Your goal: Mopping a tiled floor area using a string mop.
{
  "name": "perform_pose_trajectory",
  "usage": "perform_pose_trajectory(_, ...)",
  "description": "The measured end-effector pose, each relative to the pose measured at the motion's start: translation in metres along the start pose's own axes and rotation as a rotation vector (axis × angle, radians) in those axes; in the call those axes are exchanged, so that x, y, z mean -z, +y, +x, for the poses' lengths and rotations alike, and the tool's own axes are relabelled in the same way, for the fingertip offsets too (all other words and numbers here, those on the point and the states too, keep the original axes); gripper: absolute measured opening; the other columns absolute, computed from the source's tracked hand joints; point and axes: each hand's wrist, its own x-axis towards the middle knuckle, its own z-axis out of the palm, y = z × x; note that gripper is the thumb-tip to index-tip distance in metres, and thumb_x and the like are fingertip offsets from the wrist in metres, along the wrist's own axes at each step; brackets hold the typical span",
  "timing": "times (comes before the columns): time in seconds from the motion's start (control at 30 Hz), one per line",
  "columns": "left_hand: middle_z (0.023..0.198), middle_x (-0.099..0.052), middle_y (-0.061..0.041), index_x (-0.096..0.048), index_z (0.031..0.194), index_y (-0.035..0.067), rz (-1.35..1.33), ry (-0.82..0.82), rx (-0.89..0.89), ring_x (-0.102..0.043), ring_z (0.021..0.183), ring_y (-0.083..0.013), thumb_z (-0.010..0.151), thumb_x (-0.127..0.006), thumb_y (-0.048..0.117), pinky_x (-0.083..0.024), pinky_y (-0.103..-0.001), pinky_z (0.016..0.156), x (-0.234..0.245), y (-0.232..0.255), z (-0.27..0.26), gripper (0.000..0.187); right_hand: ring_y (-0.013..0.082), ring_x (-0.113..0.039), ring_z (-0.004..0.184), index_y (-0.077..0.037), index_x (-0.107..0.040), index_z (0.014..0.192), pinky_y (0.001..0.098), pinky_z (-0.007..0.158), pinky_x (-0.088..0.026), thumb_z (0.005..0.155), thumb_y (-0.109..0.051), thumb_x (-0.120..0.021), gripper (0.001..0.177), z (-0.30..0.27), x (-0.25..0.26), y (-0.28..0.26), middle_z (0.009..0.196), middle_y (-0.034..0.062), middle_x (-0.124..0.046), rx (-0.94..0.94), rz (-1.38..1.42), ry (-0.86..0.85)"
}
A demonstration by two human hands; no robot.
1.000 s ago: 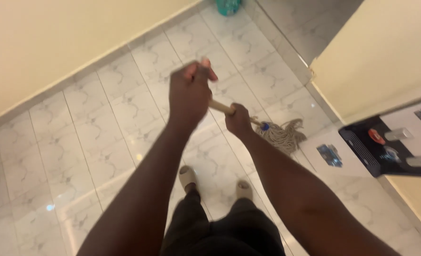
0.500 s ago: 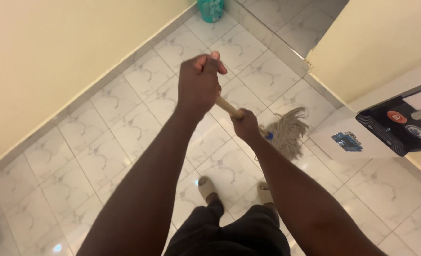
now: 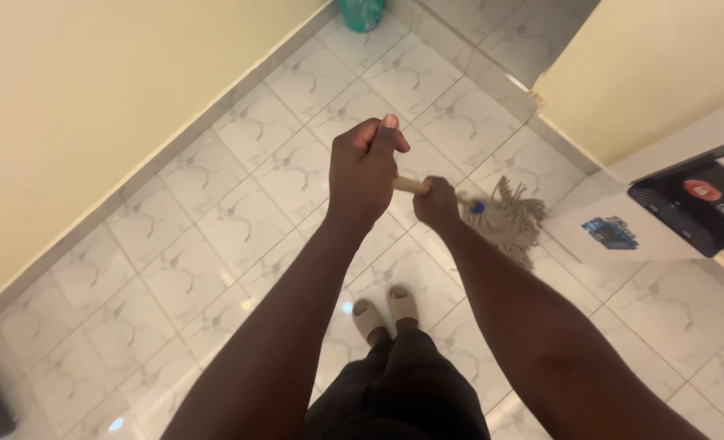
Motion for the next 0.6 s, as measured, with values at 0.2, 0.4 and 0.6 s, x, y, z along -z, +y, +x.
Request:
perform_pose_trajectory(0.2, 0.065, -0.056, 0.0, -0.064, 0.078, 0.005, 0.153, 0.034, -0.262, -0.049, 0.064, -0.0078, 0.109, -0.054, 0.031, -0.044, -0.028, 0.061, -0.009, -0.007, 0.002, 0.042, 0.0318, -0.064, 0.067, -0.001, -0.06, 0.075, 0.0447, 0.062, -0.047, 0.098, -0.021, -0.063, 0.03, 0.021, 0.005, -0.028, 0.07, 0.0206, -0.064, 0.026, 0.171, -0.044)
perform_pose_trajectory(0.4, 0.057, -0.045, 0.001, -0.066, 0.077, 0.005, 0.215, -0.009, -0.106, -0.041, 0.056, -0.0076, 0.106, -0.055, 0.03, -0.038, -0.029, 0.053, -0.003, 0.004, 0.026, 0.04, 0.0372, -0.067, 0.07, -0.003, -0.06, 0.076, 0.0461, 0.06, -0.05, 0.091, -0.018, -0.063, 0.021, 0.025, -0.015, -0.015, 0.072, 0.0211, -0.066, -0.001, 0.151, -0.011)
perform_pose_trajectory(0.6, 0.053, -0.048, 0.002, -0.066, 0.075, 0.005, 0.122, 0.071, 0.061, -0.048, 0.046, -0.0069, 0.105, -0.056, 0.033, -0.04, -0.028, 0.046, 0.023, 0.021, 0.045, 0.042, 0.0482, -0.066, 0.079, -0.002, -0.062, 0.083, 0.0526, 0.066, -0.052, 0.091, -0.017, -0.063, 0.017, 0.016, -0.041, -0.017, 0.079, 0.026, -0.068, -0.047, 0.041, -0.015)
